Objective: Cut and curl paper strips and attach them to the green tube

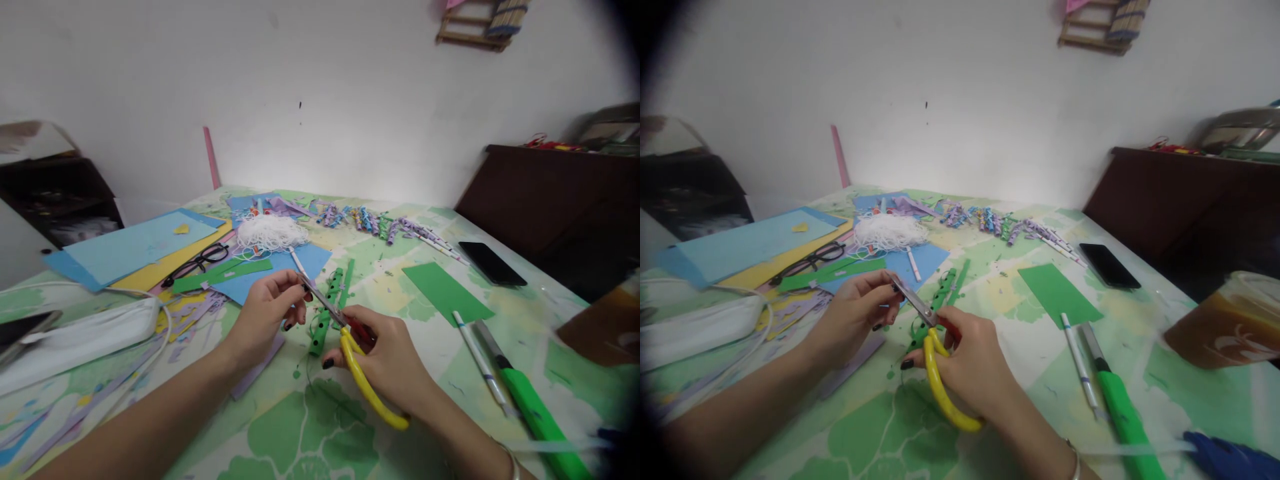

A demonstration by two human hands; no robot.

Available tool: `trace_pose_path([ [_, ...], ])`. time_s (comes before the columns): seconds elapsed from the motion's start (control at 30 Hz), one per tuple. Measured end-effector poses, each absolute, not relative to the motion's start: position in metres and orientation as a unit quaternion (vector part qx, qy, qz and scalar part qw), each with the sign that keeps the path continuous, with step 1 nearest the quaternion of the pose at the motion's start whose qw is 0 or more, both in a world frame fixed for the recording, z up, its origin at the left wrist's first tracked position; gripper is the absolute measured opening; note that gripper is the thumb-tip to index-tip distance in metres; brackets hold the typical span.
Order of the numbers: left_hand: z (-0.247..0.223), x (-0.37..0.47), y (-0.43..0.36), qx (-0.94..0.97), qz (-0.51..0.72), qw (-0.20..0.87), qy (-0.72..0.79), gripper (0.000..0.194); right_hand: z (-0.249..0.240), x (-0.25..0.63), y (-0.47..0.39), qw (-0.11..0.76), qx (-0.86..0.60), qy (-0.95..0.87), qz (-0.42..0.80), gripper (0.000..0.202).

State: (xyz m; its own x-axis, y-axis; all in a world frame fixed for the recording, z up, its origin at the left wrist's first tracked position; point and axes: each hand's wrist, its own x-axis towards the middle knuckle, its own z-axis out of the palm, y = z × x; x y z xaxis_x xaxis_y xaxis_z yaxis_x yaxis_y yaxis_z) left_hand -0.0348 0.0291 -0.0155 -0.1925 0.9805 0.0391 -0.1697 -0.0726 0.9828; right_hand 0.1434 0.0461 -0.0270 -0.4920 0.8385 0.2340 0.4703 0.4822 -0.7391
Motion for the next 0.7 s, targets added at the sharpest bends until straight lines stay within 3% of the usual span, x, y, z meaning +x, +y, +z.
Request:
trace_pose_path([
  [0.43, -0.020, -0.024, 0.022, 0.291, 0.644, 0.589, 0.391, 0.007, -0.033, 0.140, 0.043, 0.302, -0.416, -0.813, 0.272, 0.018],
  [0.7, -0.019, -0.029, 0.024, 0.354, 0.640, 0.546, 0.409, 0.005, -0.033, 0.139, 0.044, 0.303, -0.418, -0.809, 0.281, 0.019],
])
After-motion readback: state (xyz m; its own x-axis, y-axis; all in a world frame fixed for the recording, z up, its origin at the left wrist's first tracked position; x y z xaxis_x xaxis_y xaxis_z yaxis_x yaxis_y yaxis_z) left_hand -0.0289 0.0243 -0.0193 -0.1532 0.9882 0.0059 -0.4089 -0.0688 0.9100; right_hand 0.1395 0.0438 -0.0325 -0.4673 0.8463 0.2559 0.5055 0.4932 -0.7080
